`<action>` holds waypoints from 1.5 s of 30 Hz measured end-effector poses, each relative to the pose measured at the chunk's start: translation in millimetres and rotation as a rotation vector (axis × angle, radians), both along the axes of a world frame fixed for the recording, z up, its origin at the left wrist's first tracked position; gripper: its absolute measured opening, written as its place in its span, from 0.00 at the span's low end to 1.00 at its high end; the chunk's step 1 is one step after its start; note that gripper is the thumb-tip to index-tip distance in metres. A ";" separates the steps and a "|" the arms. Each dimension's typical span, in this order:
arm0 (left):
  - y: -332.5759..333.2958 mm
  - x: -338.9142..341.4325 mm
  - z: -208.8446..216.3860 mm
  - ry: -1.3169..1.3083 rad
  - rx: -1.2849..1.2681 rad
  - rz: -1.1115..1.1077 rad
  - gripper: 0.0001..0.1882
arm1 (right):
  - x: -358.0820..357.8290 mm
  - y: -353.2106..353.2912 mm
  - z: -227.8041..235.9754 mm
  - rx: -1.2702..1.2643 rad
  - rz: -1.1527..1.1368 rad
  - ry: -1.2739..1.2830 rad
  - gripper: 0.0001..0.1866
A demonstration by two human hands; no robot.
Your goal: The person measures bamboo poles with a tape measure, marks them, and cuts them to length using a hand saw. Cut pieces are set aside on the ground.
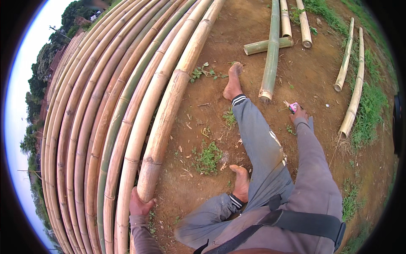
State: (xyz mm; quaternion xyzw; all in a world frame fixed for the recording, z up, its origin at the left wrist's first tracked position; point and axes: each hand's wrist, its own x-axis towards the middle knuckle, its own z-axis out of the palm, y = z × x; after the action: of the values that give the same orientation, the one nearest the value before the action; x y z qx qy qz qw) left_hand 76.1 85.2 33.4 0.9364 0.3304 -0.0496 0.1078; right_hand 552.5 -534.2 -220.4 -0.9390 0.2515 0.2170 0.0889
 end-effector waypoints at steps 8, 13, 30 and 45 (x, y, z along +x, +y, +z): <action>23.4 20.5 5.8 0.082 -0.015 0.130 0.59 | 12.6 0.1 -9.8 -0.016 0.144 -0.069 0.42; 31.4 26.5 -3.3 0.108 0.017 0.171 0.58 | 27.7 -5.4 -29.9 0.034 0.112 -0.073 0.32; -235.8 111.3 -38.4 -0.777 -0.217 -0.487 0.30 | -186.3 198.7 166.8 1.712 0.014 0.309 0.23; -257.8 -6.2 -97.4 -0.713 -0.368 -0.209 0.32 | -332.7 248.0 136.2 1.353 0.392 0.367 0.27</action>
State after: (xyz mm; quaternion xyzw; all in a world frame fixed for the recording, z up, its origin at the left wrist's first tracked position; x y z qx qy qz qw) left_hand 69.9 -172.6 -64.0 0.8885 0.1610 0.2089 0.3755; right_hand 219.8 -286.2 -84.2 -0.6547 -0.0996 0.4911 0.5660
